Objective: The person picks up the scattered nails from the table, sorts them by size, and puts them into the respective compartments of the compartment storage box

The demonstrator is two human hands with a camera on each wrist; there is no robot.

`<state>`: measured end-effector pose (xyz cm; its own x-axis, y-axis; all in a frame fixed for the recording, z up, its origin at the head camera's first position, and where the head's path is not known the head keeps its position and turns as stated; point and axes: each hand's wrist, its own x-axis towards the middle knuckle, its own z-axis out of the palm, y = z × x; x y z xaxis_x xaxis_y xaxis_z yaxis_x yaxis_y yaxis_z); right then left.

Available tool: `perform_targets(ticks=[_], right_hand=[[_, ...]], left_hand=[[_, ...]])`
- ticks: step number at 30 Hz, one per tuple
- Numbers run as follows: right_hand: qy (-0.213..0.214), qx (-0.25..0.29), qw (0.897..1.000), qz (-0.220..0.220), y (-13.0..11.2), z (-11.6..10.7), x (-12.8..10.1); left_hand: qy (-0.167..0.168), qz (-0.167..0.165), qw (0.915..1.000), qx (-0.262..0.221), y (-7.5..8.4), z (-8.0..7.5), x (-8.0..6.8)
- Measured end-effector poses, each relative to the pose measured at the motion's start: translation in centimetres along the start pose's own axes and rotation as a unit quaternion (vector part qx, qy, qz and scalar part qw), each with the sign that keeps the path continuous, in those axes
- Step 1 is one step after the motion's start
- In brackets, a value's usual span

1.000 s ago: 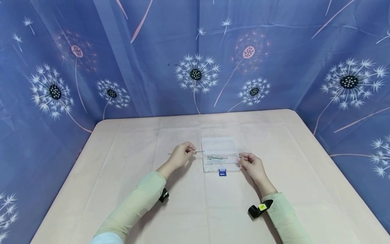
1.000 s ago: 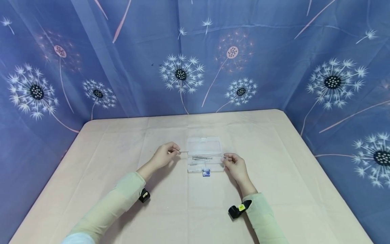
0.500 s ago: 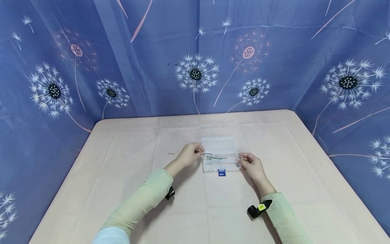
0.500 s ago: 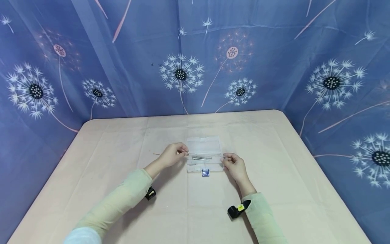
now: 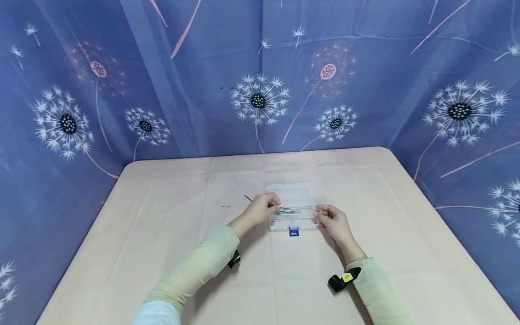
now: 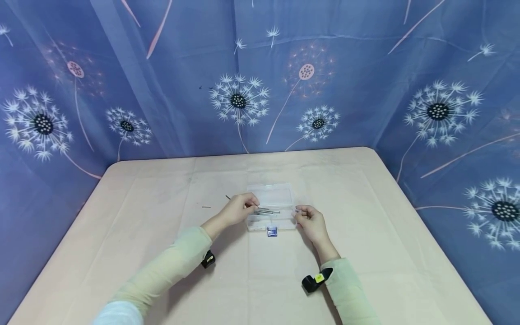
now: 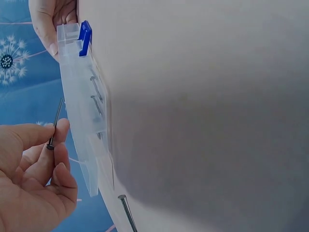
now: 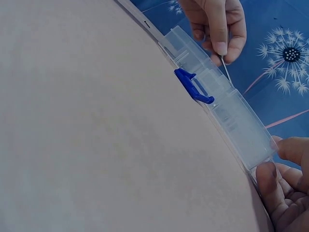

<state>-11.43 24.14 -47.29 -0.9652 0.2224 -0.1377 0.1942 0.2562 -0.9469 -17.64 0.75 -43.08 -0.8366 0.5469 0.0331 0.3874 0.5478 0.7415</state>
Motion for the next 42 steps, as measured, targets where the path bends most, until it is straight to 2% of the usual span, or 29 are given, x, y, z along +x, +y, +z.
perform_targets(ticks=[17, 20, 25, 30, 34, 42], right_hand=[[0.004, -0.006, 1.000, -0.001, 0.2, 0.3, 0.0], [0.003, -0.007, 1.000, -0.003, 0.2, 0.2, 0.0], [0.000, -0.005, 1.000, -0.004, 0.1, 0.0, -0.1], [-0.002, -0.005, 1.000, -0.002, 0.0, 0.0, -0.1], [-0.001, -0.005, 1.000, -0.001, 0.1, 0.0, 0.0], [0.003, -0.003, 1.000, -0.005, 0.3, 0.1, 0.1]], left_hand=[[-0.017, -0.022, 0.9996, 0.003, -0.1, 0.3, 0.2], [-0.011, -0.016, 0.9998, -0.003, -0.4, -0.1, 0.1], [0.003, 0.012, 0.9998, -0.016, -1.0, -0.9, -0.2], [0.015, 0.015, 0.9995, -0.021, -2.0, -1.6, -0.5], [0.027, 0.016, 0.9995, 0.001, -2.6, -2.0, -0.4], [0.037, 0.007, 0.9954, 0.088, -3.8, -2.7, 0.0]])
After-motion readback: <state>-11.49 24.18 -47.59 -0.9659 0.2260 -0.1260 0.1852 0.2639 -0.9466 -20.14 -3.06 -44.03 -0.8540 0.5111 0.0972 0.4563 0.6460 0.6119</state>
